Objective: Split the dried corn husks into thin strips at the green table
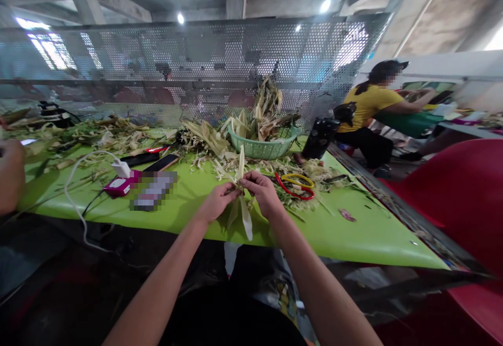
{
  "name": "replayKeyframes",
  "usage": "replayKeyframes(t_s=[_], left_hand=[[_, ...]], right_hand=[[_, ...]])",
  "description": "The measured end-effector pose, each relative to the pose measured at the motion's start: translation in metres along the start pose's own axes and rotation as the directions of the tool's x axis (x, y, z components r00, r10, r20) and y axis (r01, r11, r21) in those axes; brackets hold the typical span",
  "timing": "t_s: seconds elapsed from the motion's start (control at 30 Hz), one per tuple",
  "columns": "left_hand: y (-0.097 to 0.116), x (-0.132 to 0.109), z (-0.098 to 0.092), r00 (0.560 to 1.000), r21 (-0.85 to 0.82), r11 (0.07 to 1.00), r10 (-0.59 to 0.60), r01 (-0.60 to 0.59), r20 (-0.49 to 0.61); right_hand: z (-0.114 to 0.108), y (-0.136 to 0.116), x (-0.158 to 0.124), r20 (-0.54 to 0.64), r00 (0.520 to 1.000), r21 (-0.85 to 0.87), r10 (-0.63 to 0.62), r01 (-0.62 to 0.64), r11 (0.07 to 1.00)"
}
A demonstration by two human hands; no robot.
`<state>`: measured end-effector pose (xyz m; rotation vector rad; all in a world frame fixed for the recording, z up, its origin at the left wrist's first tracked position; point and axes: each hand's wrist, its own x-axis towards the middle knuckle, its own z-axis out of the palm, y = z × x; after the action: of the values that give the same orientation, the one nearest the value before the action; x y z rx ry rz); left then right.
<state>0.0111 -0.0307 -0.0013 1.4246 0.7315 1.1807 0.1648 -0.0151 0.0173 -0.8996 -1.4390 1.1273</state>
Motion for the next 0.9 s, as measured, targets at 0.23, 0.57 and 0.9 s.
replayKeyframes(t_s=[0.23, 0.57, 0.9], left_hand=[[-0.007, 0.002, -0.005, 0.992, 0.073, 0.997, -0.017, 0.008, 0.124], [-0.008, 0.004, -0.003, 0.999, 0.238, 0.971, -0.039, 0.041, -0.011], [-0.006, 0.007, -0.001, 1.000, 0.534, 0.845, -0.005, 0.012, -0.015]], right_hand=[[0.002, 0.002, -0.001, 0.003, 0.999, -0.030, -0.036, 0.036, 0.999], [0.002, 0.002, 0.000, -0.126, 0.959, -0.268, -0.255, 0.215, 0.939], [0.004, -0.009, -0.005, -0.210, 0.859, -0.438, -0.466, 0.344, 0.831]])
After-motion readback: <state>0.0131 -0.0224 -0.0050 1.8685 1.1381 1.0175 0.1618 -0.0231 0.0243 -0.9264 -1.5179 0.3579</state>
